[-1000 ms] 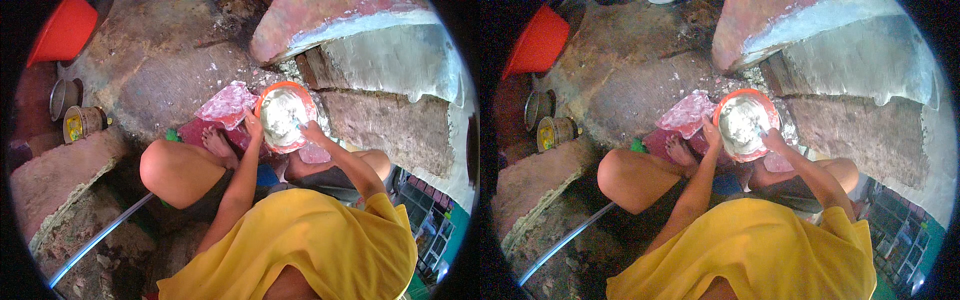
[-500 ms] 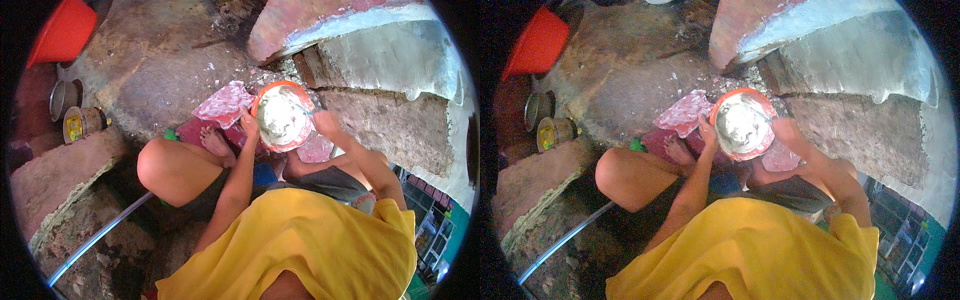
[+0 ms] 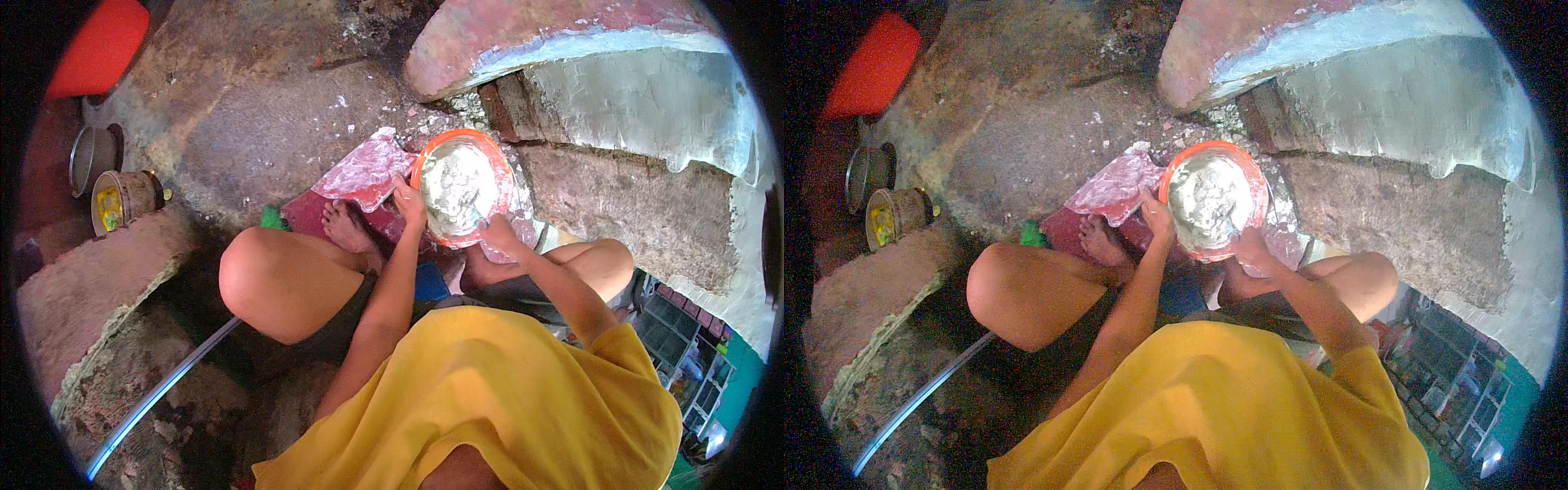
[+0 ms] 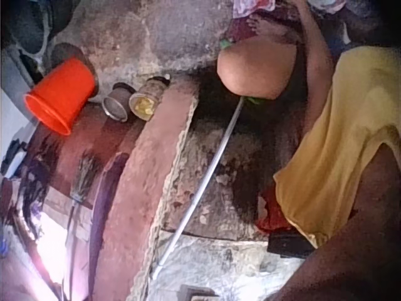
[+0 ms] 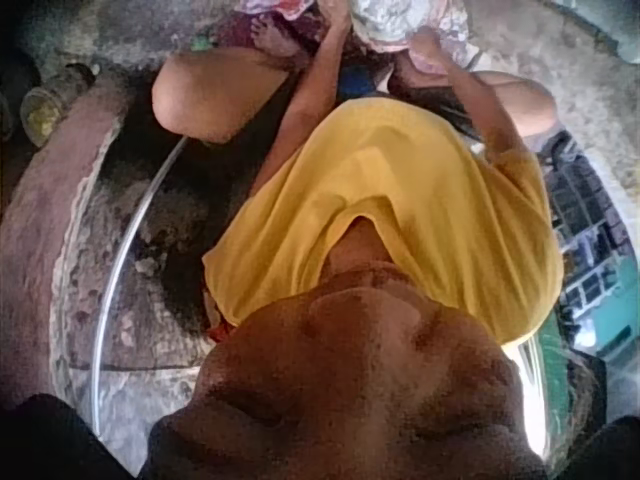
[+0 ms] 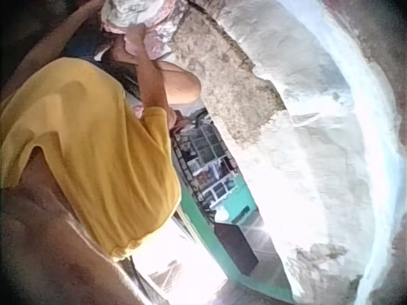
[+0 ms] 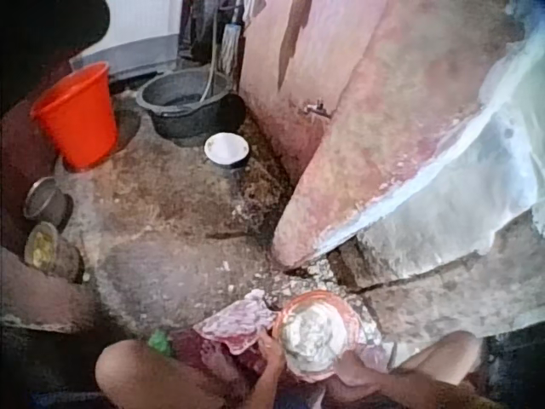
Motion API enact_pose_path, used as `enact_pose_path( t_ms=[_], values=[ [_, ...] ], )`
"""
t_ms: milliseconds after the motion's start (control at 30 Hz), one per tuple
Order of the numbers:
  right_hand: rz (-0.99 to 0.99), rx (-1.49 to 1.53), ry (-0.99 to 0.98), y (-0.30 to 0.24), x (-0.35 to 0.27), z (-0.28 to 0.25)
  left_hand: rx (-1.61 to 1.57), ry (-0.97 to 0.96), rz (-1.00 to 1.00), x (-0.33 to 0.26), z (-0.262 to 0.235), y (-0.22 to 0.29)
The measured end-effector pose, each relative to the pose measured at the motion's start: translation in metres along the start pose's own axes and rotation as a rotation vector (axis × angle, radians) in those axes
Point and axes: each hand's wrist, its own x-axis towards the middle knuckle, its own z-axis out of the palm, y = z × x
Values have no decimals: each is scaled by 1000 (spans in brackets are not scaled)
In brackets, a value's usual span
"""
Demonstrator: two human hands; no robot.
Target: The person mixes plaster in a small orange bucket using a spatula, periodically scraping material from a red hawk into the bucket and adding water from a nearby faucet.
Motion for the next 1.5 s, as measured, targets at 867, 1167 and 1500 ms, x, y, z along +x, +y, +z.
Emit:
enact_pose_path(
  t_ms=[867,1167,1500],
  values=[
    [-464,-651,200,6,5,-88,64,-48,-10,8,-5,-9],
    [-265,-385,162,23,10,-20,151,3,52,6,-4,-10],
    [237,253,-16,-10,-50,35,392,-104,246,-3,4,-29]
  ],
)
